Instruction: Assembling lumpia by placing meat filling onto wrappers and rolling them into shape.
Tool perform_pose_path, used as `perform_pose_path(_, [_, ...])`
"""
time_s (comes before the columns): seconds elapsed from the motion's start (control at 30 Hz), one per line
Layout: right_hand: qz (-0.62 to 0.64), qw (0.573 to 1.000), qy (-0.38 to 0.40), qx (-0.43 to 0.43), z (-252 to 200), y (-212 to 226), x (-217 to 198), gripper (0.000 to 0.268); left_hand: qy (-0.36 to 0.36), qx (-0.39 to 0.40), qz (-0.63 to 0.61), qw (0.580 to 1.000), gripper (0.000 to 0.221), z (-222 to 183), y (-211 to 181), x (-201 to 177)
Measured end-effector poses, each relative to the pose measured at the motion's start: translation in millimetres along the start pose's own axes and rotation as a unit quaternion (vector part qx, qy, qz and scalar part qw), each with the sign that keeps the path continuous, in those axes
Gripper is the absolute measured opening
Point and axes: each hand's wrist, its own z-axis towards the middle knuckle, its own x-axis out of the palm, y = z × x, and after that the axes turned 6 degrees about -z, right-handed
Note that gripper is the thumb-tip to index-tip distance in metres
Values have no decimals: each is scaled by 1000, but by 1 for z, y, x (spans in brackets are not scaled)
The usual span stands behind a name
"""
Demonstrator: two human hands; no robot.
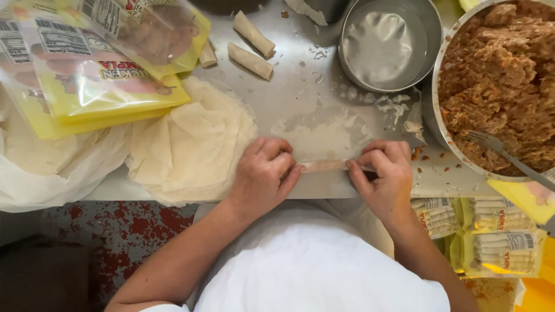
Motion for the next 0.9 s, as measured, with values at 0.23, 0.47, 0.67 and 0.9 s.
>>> perform_pose_path(0.23, [-93, 995, 34, 1, -24, -13, -12, 20, -13, -35, 26, 999, 35, 9, 1, 9])
perform_pose_path(0.47, [6, 991, -51, -121, -4, 8, -9, 23, 33, -32, 27, 999, 30, 4, -8, -16])
perform_pose_path(0.67, [60, 975, -7, -212, 8, 13, 1, 19, 36, -29, 70, 996, 14, -14, -5, -26])
perform_pose_path(0.9, [115, 975, 29, -185, 17, 24, -1, 27, -25, -49, -108, 993, 11, 11, -23, -5])
